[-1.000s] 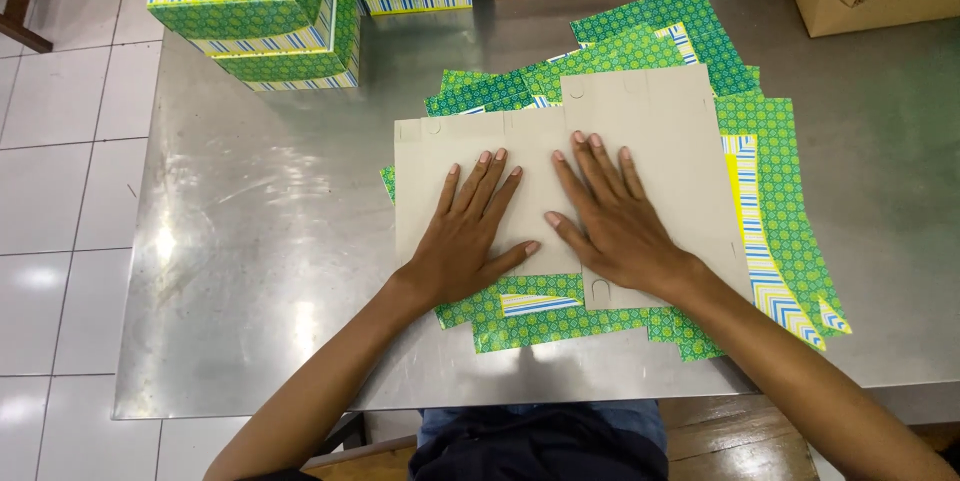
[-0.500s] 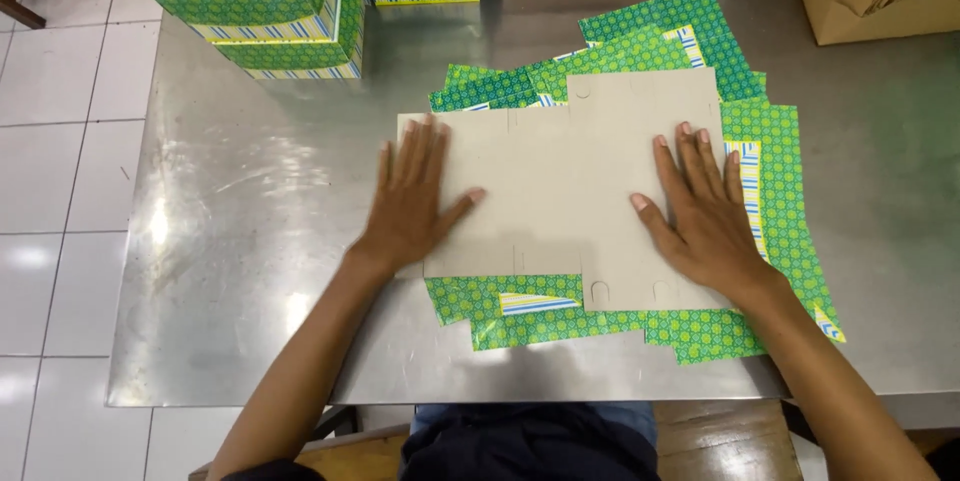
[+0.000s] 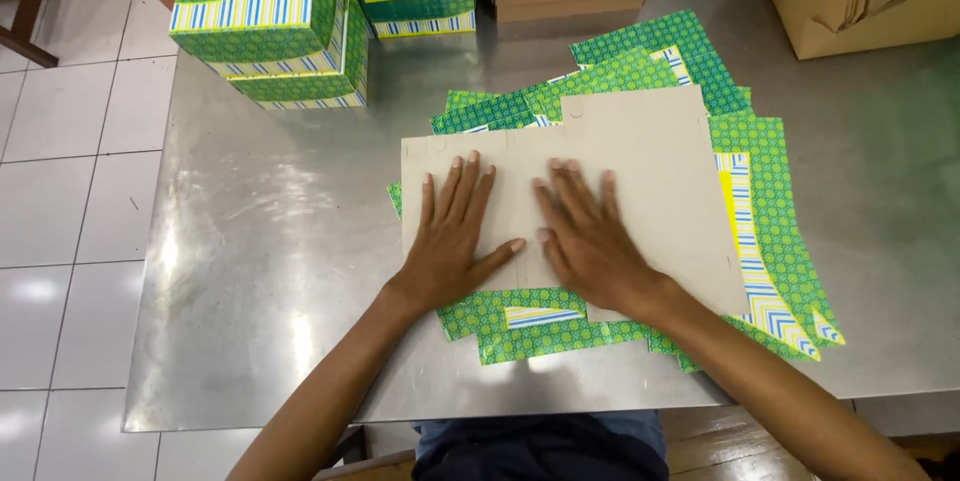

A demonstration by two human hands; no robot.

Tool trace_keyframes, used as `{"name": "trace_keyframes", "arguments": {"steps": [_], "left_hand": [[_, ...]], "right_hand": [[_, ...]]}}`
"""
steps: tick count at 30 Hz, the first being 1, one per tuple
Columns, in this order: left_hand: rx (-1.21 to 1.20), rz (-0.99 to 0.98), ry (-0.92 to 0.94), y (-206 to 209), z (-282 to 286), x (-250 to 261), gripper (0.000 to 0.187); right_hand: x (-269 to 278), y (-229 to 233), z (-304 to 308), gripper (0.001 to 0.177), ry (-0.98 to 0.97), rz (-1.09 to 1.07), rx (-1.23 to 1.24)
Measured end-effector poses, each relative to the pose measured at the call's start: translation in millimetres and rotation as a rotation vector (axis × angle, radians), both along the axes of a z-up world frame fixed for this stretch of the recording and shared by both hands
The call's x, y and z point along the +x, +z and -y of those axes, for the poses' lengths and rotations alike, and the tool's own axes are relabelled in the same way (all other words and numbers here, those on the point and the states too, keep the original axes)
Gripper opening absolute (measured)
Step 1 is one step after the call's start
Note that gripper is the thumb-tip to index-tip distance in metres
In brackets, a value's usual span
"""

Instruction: The person folds a flat, patterned cardboard sheet into a small box by creasing the sides and tucking the flaps. They place the finished box with others on the table, then pick up another flat sheet to begin the process again.

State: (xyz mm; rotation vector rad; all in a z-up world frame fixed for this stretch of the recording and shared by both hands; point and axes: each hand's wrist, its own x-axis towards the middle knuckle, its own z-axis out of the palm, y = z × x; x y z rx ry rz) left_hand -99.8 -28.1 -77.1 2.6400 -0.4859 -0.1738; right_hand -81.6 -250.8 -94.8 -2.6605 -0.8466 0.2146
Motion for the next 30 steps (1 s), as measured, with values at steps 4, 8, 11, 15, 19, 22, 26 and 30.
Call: {"name": "trace_keyframes", "arguments": {"steps": [4,8,11,15,19,22,26,30], "left_hand": [[0.083,0.036,-0.029,-10.7,-8.1,0.7,0.092],[0.064,0.048,-0.016,-11.6,-10.2,-0.7,0.091],[0.066,0.042,-0.015,-11.1,-9.7,0.5,0.091],[0.078,0.027,-0.011,-7.1,-9.0,-0.2,0.091],[0.063,0.039,-0.004,-3.8,-9.2,-1.1,0.090],[0.057,0.043,-0.001,-4.2,-8.3,-1.3,0.089],[0.081,0.070,0.018,-6.2,-6.7,-1.4,0.089],[0.068,0.073,0.053,-5.2,-6.2,-1.1,0.088]], "right_hand": [[-1.9,-6.3,-9.4,0.061,0.063,0.067,0.017],[1.8,3.9,8.0,0.068,0.011,0.007,0.029],[6.3,9.4,32.7,0.071,-0.061,-0.013,0.014],[9.4,11.8,69.6,0.074,-0.130,0.018,-0.025],[23.3,17.2,102.8,0.077,-0.196,0.007,-0.064],[39.1,12.8,122.2,0.077,-0.254,0.041,-0.055],[47.5,10.7,127.8,0.076,-0.281,0.081,0.001],[47.0,1.5,129.6,0.074,-0.343,0.108,0.112]]}}
